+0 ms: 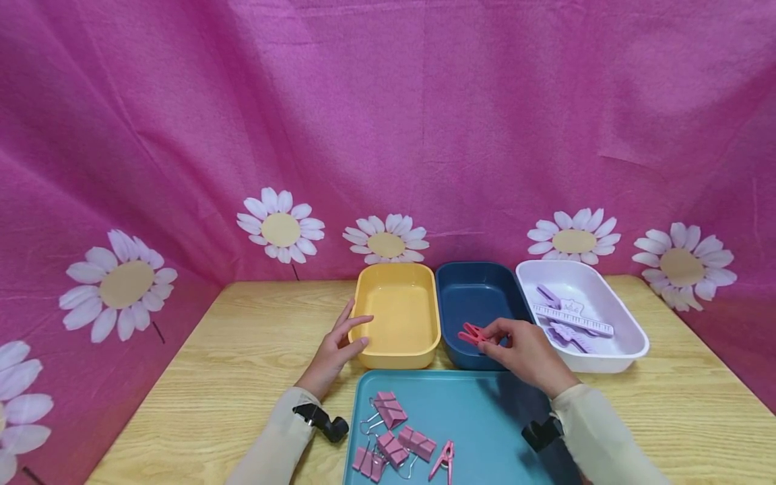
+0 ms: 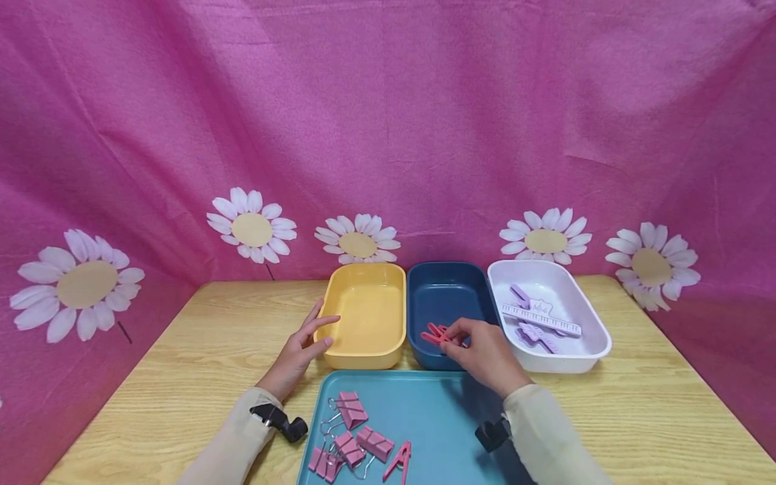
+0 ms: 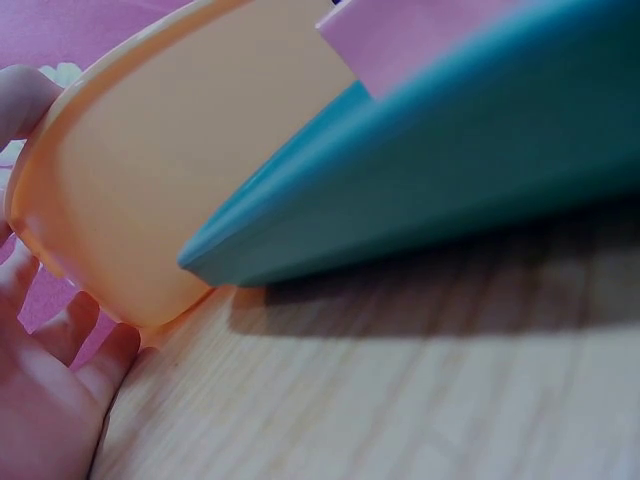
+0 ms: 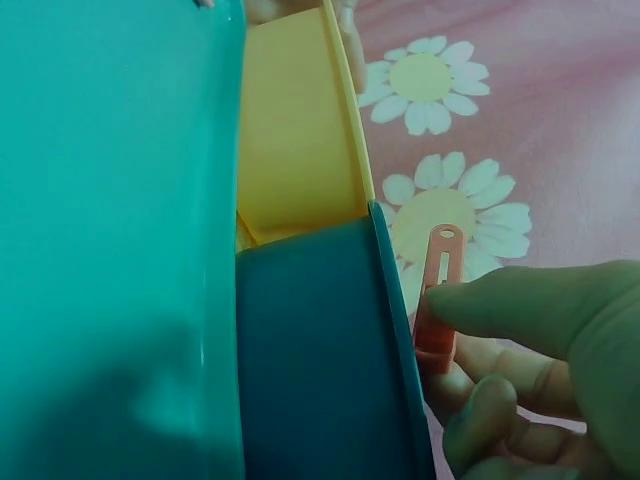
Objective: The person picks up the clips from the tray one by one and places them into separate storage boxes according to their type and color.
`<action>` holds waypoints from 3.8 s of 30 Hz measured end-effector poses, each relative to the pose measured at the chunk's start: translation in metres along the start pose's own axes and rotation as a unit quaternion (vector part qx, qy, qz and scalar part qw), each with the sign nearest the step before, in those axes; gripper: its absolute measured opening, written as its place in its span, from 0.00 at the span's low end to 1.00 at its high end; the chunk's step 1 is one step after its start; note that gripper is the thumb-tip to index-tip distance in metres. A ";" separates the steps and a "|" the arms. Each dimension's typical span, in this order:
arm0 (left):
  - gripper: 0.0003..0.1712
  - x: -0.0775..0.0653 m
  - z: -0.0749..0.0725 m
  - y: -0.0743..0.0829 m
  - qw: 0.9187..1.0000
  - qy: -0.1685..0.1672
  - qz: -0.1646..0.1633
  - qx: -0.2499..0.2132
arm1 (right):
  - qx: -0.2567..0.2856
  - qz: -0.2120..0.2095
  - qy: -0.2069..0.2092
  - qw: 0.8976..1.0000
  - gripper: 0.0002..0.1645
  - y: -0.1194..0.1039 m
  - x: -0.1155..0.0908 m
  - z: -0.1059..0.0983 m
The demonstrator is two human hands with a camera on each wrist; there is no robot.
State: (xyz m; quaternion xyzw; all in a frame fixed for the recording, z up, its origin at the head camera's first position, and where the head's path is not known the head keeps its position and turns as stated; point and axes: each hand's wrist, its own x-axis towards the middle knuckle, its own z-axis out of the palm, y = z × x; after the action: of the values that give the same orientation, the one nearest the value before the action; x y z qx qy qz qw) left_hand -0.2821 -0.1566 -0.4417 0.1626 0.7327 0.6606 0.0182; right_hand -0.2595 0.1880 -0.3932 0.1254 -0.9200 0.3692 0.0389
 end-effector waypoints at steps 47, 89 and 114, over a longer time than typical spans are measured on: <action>0.22 0.010 -0.002 -0.028 0.999 0.029 0.015 0.019 | -0.019 -0.010 -0.015 1.000 0.16 0.000 0.001 -0.002; 0.25 0.004 -0.002 -0.010 1.000 0.000 0.013 -0.008 | 0.084 -0.183 -0.223 0.954 0.18 -0.007 -0.041 0.046; 0.25 0.000 0.001 0.001 1.000 -0.001 0.001 0.009 | 0.074 -0.268 -0.302 0.912 0.18 -0.009 -0.048 0.049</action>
State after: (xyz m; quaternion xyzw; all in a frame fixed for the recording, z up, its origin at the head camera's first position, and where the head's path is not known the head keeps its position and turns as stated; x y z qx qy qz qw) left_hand -0.2816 -0.1560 -0.4403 0.1641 0.7382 0.6541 0.0163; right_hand -0.2096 0.1582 -0.4306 0.4752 -0.7896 0.3568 -0.1528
